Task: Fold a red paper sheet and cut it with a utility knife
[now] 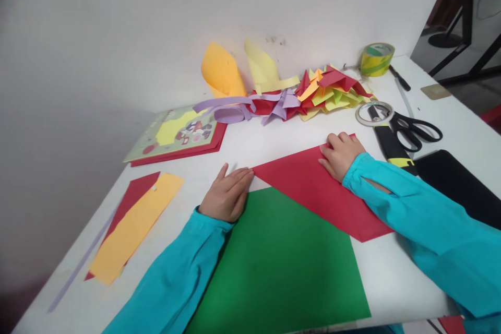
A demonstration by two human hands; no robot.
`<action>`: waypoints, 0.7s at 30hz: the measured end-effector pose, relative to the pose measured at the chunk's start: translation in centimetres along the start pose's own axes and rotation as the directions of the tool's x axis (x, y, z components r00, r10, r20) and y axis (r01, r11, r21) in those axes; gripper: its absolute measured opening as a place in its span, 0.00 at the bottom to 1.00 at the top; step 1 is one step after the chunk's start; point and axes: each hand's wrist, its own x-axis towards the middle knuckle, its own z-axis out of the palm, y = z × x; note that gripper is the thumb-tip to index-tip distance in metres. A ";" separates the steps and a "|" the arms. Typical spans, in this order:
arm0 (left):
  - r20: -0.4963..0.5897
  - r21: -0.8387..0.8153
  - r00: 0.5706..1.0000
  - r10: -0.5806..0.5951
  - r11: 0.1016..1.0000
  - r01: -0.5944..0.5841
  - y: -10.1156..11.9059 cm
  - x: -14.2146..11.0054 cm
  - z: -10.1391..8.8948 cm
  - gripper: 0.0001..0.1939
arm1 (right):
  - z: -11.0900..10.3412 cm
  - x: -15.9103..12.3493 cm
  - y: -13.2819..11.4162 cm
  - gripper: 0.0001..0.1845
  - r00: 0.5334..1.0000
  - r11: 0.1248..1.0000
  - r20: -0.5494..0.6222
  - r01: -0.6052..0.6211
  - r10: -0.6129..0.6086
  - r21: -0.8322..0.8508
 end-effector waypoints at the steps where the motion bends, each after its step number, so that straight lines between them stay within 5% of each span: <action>1: 0.002 -0.008 1.000 0.005 1.000 -0.005 0.0 0.0 0.0 0.26 | 0.0 0.0 0.0 0.20 1.000 1.000 -0.003 0.001 -0.001 -0.002; 21: -0.031 -0.022 0.997 0.070 0.997 -0.070 0.7 0.1 -0.4 0.24 | -0.1 0.0 -0.1 0.20 1.000 1.000 0.001 0.002 -0.002 -0.014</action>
